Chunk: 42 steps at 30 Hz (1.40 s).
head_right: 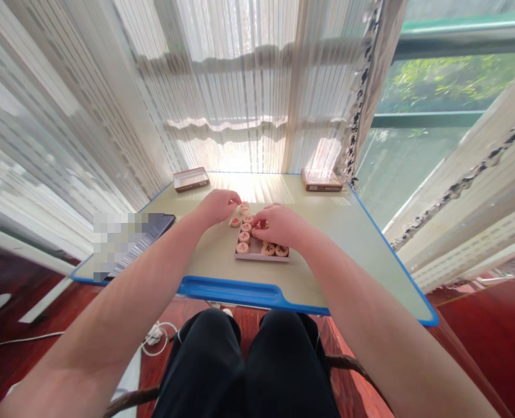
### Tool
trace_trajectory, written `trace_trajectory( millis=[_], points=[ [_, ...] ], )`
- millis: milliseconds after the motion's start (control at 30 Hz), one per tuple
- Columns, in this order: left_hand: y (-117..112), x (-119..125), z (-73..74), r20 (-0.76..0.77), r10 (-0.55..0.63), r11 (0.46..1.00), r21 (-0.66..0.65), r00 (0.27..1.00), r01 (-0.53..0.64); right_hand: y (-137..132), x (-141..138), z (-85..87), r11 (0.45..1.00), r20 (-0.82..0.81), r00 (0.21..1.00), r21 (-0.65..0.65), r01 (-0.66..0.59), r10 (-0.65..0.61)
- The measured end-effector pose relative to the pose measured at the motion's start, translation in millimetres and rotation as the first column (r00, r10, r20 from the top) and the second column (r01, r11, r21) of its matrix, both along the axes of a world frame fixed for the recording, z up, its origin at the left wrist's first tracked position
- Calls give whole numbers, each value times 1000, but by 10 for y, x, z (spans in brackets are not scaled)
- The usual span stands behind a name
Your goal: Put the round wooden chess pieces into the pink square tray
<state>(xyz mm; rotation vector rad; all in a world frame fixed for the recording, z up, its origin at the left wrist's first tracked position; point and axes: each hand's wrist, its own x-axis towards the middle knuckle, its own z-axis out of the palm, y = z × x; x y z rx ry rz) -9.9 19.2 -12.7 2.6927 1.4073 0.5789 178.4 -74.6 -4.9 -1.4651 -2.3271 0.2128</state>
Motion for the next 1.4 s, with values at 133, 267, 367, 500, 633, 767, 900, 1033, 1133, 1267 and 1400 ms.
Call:
trace_trajectory(
  millis=[133, 267, 367, 500, 633, 767, 900, 1033, 1133, 1267, 1400],
  points=[
    [-23, 19, 12, -20, 13, 1000, -8, 1000, -14, -10, -18, 8, 1000, 23, 1000, -8, -1, 2],
    [-22, 28, 4, -37, 0, 1000, -18, 999, 0, -17, -31, 3, 1000, 38, 999, 6, -16, 16],
    [-3, 13, -5, -10, 6, 1000, -12, 1000, -7, -17, -31, -8, 999, 31, 999, 18, -28, 27],
    [21, -2, -36, 38, -7, 1000, -6, 999, 7, -28, -35, 7, 1000, -22, 1000, 23, 10, -10],
    [58, 10, -97, 36, -96, 993, -64, 995, 98, 25, 24, -7, 994, -97, 994, 90, 62, -53],
    [98, 16, -139, 4, -123, 980, -154, 992, 123, 212, 204, -138, 962, -143, 978, 209, 176, -148],
    [87, 4, -116, -10, -102, 986, -137, 995, 99, 394, 367, -263, 967, -51, 975, 131, 220, -215],
    [59, 3, -76, -19, -115, 988, -102, 993, 112, 448, 425, -261, 948, -50, 949, 48, 314, -312],
    [50, 8, -61, -33, -117, 989, -93, 993, 114, 440, 449, -234, 916, -100, 912, 4, 401, -399],
    [53, 9, -61, -50, -109, 990, -101, 993, 104, 432, 477, -231, 899, -84, 897, 35, 437, -433],
    [60, 2, -75, -31, -106, 990, -93, 994, 103, 435, 490, -236, 888, -52, 887, -11, 460, -459]
  ],
)
